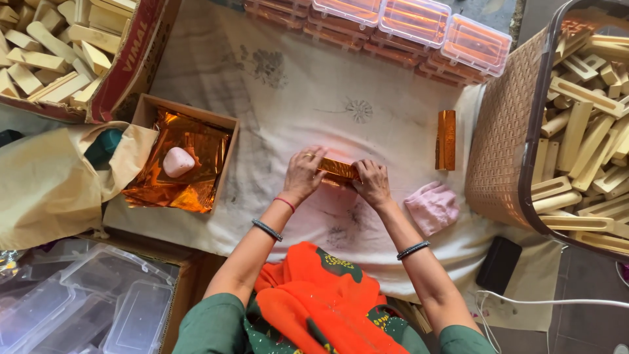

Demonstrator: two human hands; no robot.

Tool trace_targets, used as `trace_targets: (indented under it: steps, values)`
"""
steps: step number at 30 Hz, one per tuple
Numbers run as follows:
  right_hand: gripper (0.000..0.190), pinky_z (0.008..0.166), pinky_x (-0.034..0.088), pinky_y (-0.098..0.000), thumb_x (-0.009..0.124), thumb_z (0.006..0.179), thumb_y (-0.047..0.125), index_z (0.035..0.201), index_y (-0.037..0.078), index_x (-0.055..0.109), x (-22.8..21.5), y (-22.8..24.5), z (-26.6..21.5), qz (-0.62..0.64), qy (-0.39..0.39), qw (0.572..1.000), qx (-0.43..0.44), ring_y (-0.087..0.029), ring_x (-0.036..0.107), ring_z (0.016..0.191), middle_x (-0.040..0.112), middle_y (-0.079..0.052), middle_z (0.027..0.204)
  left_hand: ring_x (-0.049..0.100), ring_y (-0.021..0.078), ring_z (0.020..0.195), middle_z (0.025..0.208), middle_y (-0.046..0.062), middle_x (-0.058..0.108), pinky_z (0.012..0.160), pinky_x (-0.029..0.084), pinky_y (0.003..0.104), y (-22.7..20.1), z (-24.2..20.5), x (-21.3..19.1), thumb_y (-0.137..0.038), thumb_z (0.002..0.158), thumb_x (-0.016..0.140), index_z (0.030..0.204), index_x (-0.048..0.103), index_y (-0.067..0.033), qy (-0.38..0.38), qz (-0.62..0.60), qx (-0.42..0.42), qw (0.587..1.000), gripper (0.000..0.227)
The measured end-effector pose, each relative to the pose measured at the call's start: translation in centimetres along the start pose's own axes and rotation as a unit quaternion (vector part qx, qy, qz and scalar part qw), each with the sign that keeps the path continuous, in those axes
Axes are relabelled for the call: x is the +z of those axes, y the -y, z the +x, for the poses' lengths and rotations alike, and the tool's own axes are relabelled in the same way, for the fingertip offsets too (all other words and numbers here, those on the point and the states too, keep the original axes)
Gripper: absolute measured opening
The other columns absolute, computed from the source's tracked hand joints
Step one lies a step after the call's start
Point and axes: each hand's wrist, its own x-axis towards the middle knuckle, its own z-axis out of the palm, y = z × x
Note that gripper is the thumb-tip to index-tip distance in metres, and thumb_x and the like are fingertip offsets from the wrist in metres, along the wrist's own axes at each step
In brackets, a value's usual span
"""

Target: The person wraps small wooden blocks in shiny orange foil, then wipes them with a pink cloth. They also wipe the inside of a clear plastic container with the cloth and place the wrapped blocks inside.

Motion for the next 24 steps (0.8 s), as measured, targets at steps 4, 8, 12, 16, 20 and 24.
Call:
trace_targets:
  steps: [4,8,12,16,20,24]
  values:
    - [0.045,0.085,0.043,-0.0447,0.083,0.070,0.027,0.108,0.012,0.064,-0.6,1.2,-0.1,-0.006,-0.028,0.999,-0.012,-0.025,0.060,0.102,0.063,-0.003,0.105,0.053,0.0264,0.129,0.133,0.005,0.061,0.112,0.035,0.051,1.3,1.3,2.6,-0.022,0.076,0.080,0.133,0.061,-0.0137,0.039,0.080,0.090,0.992,0.060]
    - [0.048,0.087,0.043,-0.0446,0.082,0.073,0.029,0.114,0.011,0.064,-0.2,1.5,-0.8,-0.014,-0.064,0.998,-0.018,-0.027,0.059,0.106,0.064,-0.005,0.112,0.056,0.0210,0.127,0.120,-0.001,0.067,0.117,0.032,0.053,2.2,1.9,3.6,-0.021,0.074,0.080,0.113,0.068,-0.0181,0.106,0.140,0.098,0.980,0.041]
    - [0.052,0.087,0.043,-0.0458,0.082,0.070,0.031,0.113,0.009,0.063,-1.4,1.9,-0.8,0.060,-0.046,0.997,-0.008,-0.029,0.061,0.107,0.066,-0.007,0.115,0.059,0.0182,0.121,0.109,-0.003,0.069,0.118,0.034,0.054,1.6,1.2,2.5,-0.017,0.079,0.074,0.102,0.069,-0.0202,0.072,0.163,0.129,0.975,0.024]
    - [0.035,0.088,0.044,-0.0445,0.076,0.089,0.029,0.117,0.012,0.064,-0.1,-0.1,-1.0,0.099,0.034,0.994,0.034,-0.025,0.066,0.106,0.069,-0.003,0.113,0.060,0.0184,0.116,0.107,-0.002,0.068,0.117,0.035,0.055,1.1,0.0,1.7,-0.017,0.085,0.070,0.100,0.067,-0.0186,0.041,0.158,0.153,0.975,0.016]
    - [0.039,0.085,0.046,-0.0435,0.075,0.089,0.032,0.120,0.011,0.063,0.2,-0.4,-1.0,0.099,0.061,0.993,0.029,-0.026,0.066,0.103,0.070,-0.005,0.108,0.061,0.0187,0.115,0.112,0.000,0.067,0.116,0.036,0.056,1.0,-0.9,1.6,-0.015,0.086,0.066,0.103,0.065,-0.0173,0.009,0.160,0.177,0.971,0.017]
    - [0.036,0.082,0.045,-0.0445,0.077,0.086,0.027,0.117,0.013,0.065,-0.7,1.1,-1.4,0.051,0.033,0.998,-0.004,-0.026,0.065,0.102,0.068,-0.005,0.105,0.060,0.0174,0.117,0.118,-0.002,0.066,0.119,0.034,0.057,1.3,-1.6,2.0,-0.013,0.087,0.067,0.107,0.063,-0.0181,0.016,0.171,0.173,0.970,0.021]
